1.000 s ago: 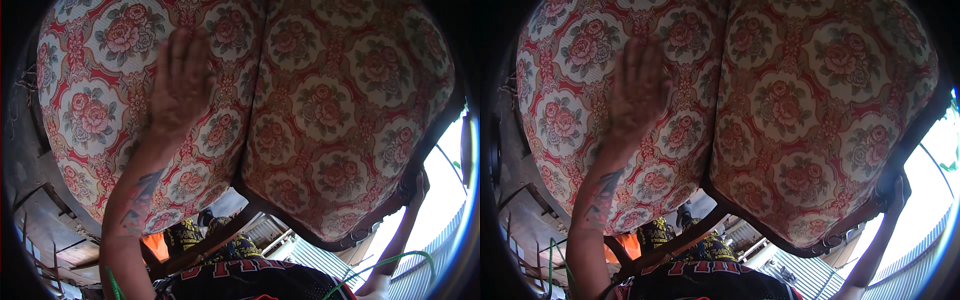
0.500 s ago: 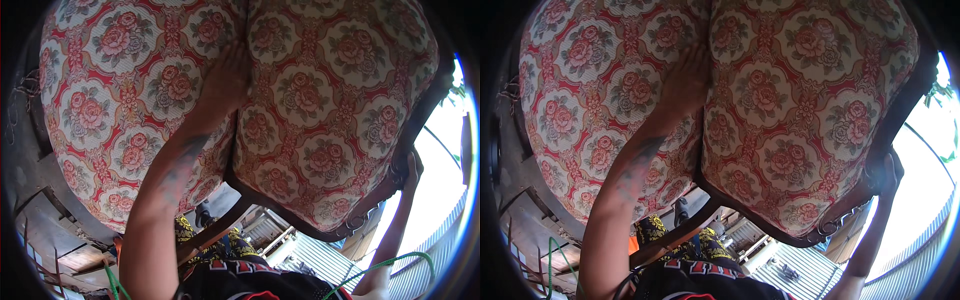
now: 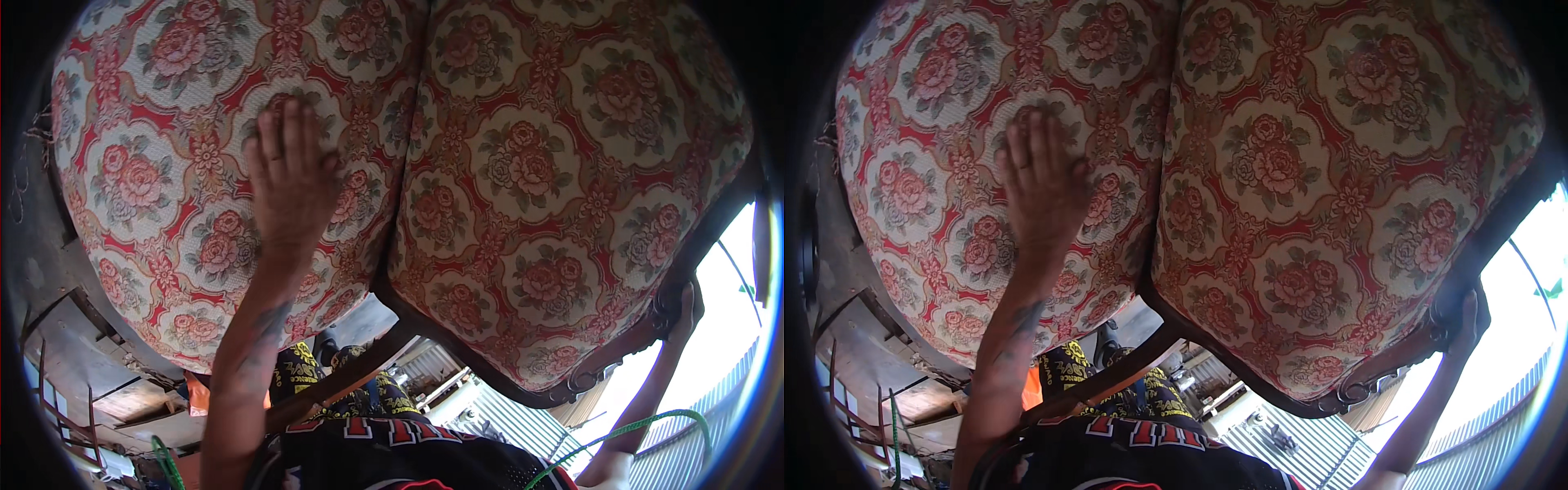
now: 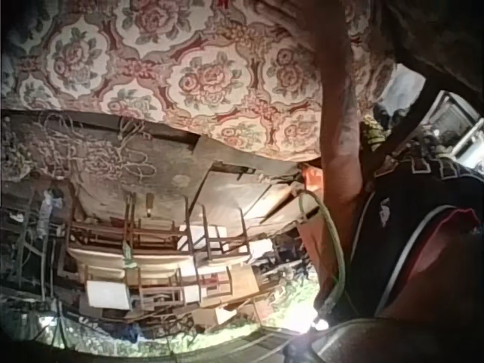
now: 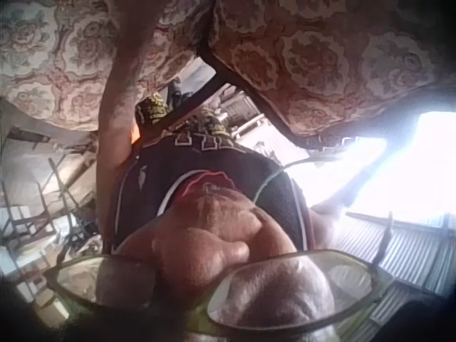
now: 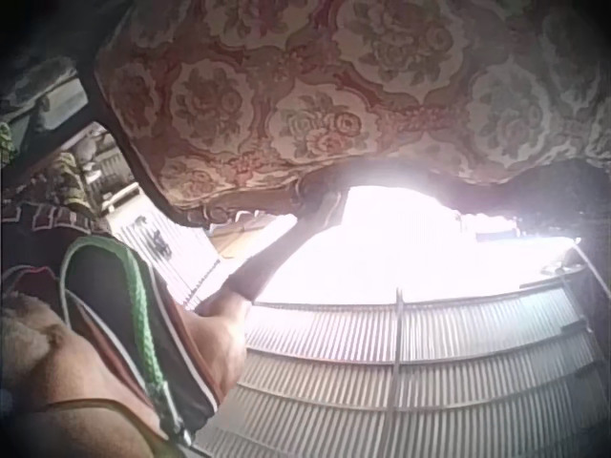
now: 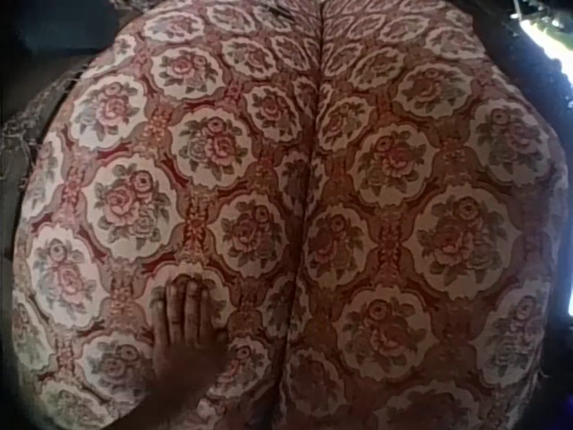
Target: Secure new fabric to a wooden chair frame using a pneumatic staple gun.
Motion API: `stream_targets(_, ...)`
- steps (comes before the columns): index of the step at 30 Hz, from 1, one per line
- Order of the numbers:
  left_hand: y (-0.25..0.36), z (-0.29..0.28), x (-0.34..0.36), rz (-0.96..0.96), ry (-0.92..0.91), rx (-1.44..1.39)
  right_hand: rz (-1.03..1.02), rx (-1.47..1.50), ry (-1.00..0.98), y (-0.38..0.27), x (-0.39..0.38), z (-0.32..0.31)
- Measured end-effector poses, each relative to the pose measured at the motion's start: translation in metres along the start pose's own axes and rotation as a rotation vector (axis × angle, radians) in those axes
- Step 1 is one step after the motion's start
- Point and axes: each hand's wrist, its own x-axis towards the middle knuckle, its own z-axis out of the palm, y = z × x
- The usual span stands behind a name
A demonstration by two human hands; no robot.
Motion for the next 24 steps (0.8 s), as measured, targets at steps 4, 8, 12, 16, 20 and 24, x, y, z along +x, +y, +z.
stream_targets(4, 0.034, 0.012, 0.003, -0.04, 0.045, -0.01, -0.033, -0.069, 0.114, -0.007, -0.005, -0.017)
stream_targets(8, 0.103, 0.029, 0.0, 0.266, -0.166, -0.039, -0.016, -0.08, 0.083, -0.016, -0.009, -0.011)
stream_targets(12, 0.107, 0.049, -0.006, 0.38, -0.141, 0.062, 0.02, 0.004, 0.04, -0.031, -0.012, 0.025)
stream_targets(16, 0.1, 0.038, -0.004, 0.363, -0.084, 0.05, -0.114, 0.12, 0.071, -0.066, -0.016, 0.057)
stream_targets(20, 0.093, -0.002, 0.044, 0.261, -0.162, -0.337, -0.046, 0.155, 0.011, -0.071, -0.024, 0.028)
stream_targets(24, 0.071, 0.007, 0.152, 0.238, 0.019, -0.031, 0.001, 0.154, -0.059, -0.05, -0.012, 0.029)
